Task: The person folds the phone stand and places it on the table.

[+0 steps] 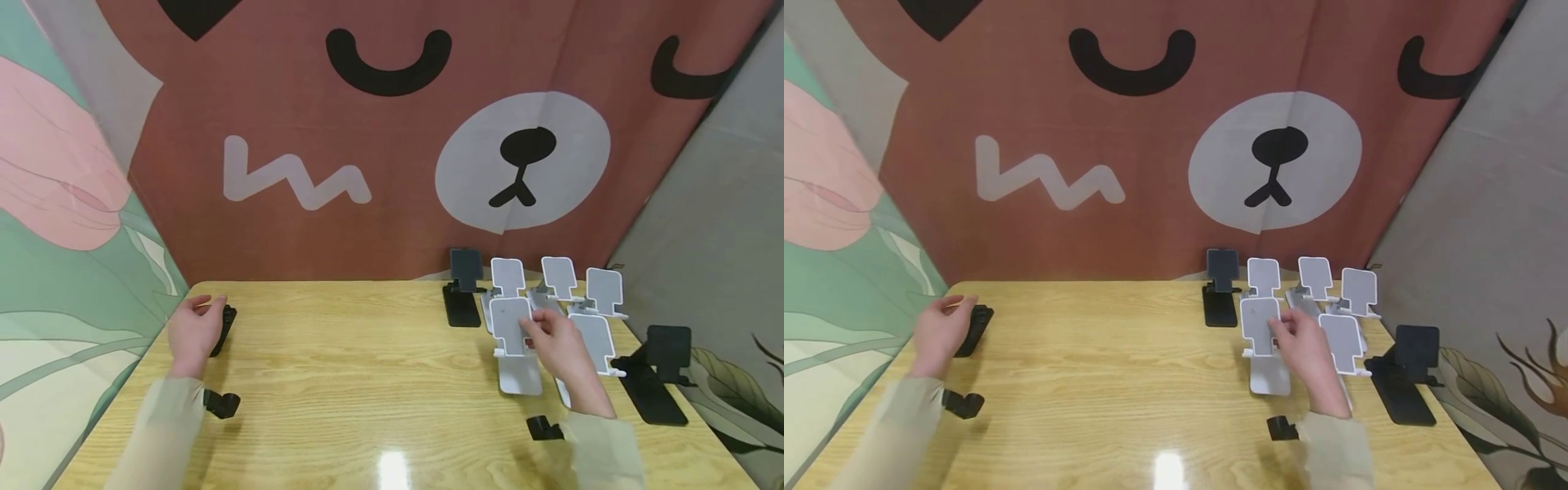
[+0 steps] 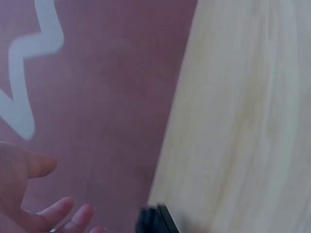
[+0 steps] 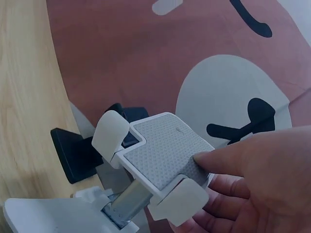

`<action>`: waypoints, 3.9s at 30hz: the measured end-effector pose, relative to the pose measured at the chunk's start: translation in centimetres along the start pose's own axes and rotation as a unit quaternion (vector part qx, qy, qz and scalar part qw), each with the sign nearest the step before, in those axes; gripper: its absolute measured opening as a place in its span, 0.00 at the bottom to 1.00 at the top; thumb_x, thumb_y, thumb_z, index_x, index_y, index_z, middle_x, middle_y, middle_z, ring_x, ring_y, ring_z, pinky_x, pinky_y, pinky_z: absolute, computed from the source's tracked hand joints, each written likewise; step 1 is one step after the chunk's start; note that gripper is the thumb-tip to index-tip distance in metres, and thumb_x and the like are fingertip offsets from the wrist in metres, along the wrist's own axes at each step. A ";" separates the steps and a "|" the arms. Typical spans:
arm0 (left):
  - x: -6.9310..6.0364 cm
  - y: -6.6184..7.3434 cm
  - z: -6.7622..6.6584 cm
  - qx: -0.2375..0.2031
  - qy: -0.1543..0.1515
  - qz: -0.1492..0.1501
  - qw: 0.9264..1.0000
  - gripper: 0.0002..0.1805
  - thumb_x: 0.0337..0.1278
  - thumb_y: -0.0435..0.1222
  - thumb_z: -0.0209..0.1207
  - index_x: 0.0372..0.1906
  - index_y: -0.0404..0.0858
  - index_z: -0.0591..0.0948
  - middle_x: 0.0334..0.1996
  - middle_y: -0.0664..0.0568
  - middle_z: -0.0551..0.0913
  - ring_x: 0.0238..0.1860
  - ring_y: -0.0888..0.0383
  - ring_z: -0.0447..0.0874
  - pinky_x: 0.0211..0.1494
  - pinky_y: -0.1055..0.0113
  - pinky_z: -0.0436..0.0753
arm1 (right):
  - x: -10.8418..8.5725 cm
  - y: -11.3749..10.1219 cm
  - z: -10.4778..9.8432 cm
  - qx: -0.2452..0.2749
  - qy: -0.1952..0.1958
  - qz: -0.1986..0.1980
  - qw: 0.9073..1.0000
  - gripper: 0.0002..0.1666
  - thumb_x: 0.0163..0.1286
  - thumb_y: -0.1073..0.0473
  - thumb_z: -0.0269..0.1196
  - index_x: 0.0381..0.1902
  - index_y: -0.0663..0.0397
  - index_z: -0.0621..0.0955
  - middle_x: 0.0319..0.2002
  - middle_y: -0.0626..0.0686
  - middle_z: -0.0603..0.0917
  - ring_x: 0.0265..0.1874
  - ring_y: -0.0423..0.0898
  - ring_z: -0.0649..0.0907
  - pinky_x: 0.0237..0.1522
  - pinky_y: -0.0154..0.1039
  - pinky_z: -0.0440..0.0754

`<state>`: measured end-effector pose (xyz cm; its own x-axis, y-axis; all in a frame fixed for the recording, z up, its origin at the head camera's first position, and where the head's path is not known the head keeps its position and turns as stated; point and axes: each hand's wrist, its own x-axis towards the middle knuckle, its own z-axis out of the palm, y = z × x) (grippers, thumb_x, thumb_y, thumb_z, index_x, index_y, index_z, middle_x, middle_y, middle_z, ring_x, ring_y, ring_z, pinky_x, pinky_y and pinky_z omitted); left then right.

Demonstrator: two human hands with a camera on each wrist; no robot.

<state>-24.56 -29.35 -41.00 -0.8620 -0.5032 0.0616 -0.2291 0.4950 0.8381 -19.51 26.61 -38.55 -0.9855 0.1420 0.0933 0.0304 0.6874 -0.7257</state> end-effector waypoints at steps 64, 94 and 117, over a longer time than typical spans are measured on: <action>-13.9 9.0 11.5 -0.225 -0.234 0.129 0.937 0.22 0.72 0.41 0.61 0.62 0.31 0.77 0.53 0.41 0.82 0.57 0.45 0.80 0.62 0.48 0.75 | -0.5 -11.3 5.1 0.291 -0.019 -0.112 0.950 0.12 0.79 0.60 0.59 0.45 0.67 0.78 0.30 0.52 0.80 0.38 0.48 0.81 0.45 0.42 0.84; -17.1 10.2 14.9 -0.287 -0.351 0.128 0.882 0.24 0.75 0.35 0.53 0.66 0.22 0.69 0.49 0.32 0.84 0.49 0.42 0.86 0.48 0.54 0.85 | -1.2 -13.2 7.5 0.327 -0.073 -0.129 0.933 0.12 0.77 0.63 0.61 0.52 0.66 0.80 0.40 0.58 0.86 0.41 0.48 0.84 0.47 0.46 0.84; -16.4 10.7 14.8 -0.303 -0.363 0.159 0.867 0.23 0.76 0.32 0.52 0.64 0.17 0.68 0.50 0.29 0.83 0.50 0.40 0.85 0.51 0.56 0.85 | 0.9 -12.6 6.6 0.231 -0.175 -0.190 0.938 0.28 0.76 0.54 0.63 0.69 0.60 0.74 0.58 0.58 0.82 0.56 0.52 0.83 0.56 0.52 0.81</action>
<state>-19.57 -5.37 -41.04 -0.9457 0.2773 0.1694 0.1625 -0.0477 0.9855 -21.90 13.38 -33.78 -0.9075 -0.3482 0.2350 -0.3306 0.2468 -0.9109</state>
